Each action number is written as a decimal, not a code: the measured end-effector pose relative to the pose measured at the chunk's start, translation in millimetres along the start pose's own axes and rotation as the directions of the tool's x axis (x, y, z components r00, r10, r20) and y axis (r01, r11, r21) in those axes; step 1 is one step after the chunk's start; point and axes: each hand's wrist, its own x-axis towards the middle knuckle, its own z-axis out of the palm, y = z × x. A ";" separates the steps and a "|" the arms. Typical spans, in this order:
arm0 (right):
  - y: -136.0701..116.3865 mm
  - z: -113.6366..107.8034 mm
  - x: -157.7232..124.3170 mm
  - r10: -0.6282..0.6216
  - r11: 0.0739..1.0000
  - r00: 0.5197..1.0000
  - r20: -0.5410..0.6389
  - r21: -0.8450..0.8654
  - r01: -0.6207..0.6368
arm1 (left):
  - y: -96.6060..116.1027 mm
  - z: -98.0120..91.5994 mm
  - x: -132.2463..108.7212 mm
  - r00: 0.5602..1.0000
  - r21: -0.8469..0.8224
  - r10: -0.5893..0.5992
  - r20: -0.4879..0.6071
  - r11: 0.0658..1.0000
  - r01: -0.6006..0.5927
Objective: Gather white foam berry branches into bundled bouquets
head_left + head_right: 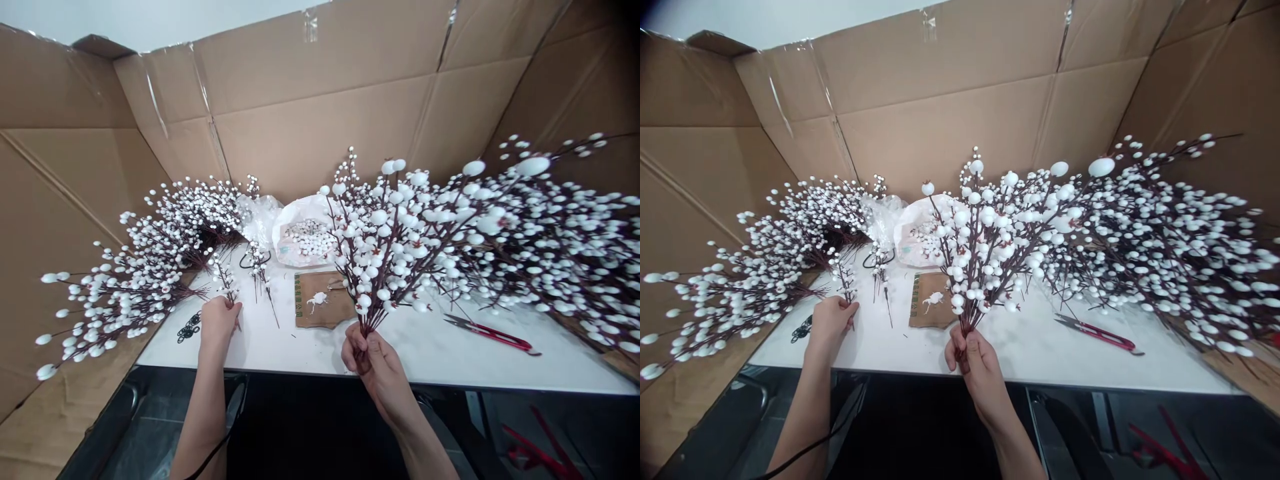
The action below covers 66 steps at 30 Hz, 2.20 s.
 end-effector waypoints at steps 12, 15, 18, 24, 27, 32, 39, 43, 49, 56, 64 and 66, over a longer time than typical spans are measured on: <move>2.7 -2.1 -1.2 -0.001 1.000 1.000 0.018 0.005 0.001 | -4.3 -7.4 -14.5 0.996 0.172 -0.007 -0.094 0.985 0.023; 2.7 -1.2 -0.6 0.001 1.000 1.000 0.022 0.012 -0.001 | -3.5 -8.5 -18.4 0.993 0.186 0.011 -0.121 0.983 0.012; 3.2 -1.3 0.5 0.004 1.000 1.000 0.017 0.031 -0.005 | -2.0 -8.5 -22.0 0.992 0.196 0.027 -0.127 0.981 -0.002; 5.8 -4.4 1.4 0.017 0.998 1.000 0.013 0.064 -0.017 | 0.6 -4.4 -26.3 0.988 0.206 0.058 -0.142 0.978 -0.028; 6.4 -5.1 0.8 0.019 0.997 1.000 0.019 0.070 -0.021 | 1.9 -3.3 -28.2 0.979 0.203 0.081 -0.188 0.978 -0.042; 5.6 -4.8 0.9 0.019 0.997 0.999 0.026 0.076 -0.021 | 4.8 -3.9 -31.7 0.962 0.197 0.103 -0.253 0.979 -0.053; 6.5 -5.3 2.0 0.019 0.994 1.000 0.009 0.106 -0.020 | 9.3 -2.5 -29.6 0.968 0.198 0.122 -0.220 0.977 -0.078; 8.4 -5.5 3.2 0.016 0.991 1.000 0.000 0.130 -0.016 | 13.0 -4.1 -23.8 0.977 0.191 0.105 -0.183 0.979 -0.070; 8.1 -6.0 3.9 0.013 0.992 1.000 0.005 0.127 -0.013 | 15.2 -11.8 -21.7 0.984 0.142 0.064 -0.165 0.989 -0.040; 7.8 -7.1 3.2 0.023 0.992 0.999 0.029 0.122 -0.026 | 17.3 -20.9 -31.5 0.978 -0.077 0.044 -0.203 0.995 -0.060; 9.8 8.3 5.9 -0.019 0.999 0.997 -0.080 0.049 0.023 | 50.6 -12.6 -52.4 0.971 -0.596 0.068 -0.230 0.779 -0.196; 12.6 20.6 10.1 -0.076 0.997 0.982 -0.172 -0.007 0.075 | 66.6 -3.3 -69.3 0.971 -0.706 0.084 -0.224 0.673 -0.221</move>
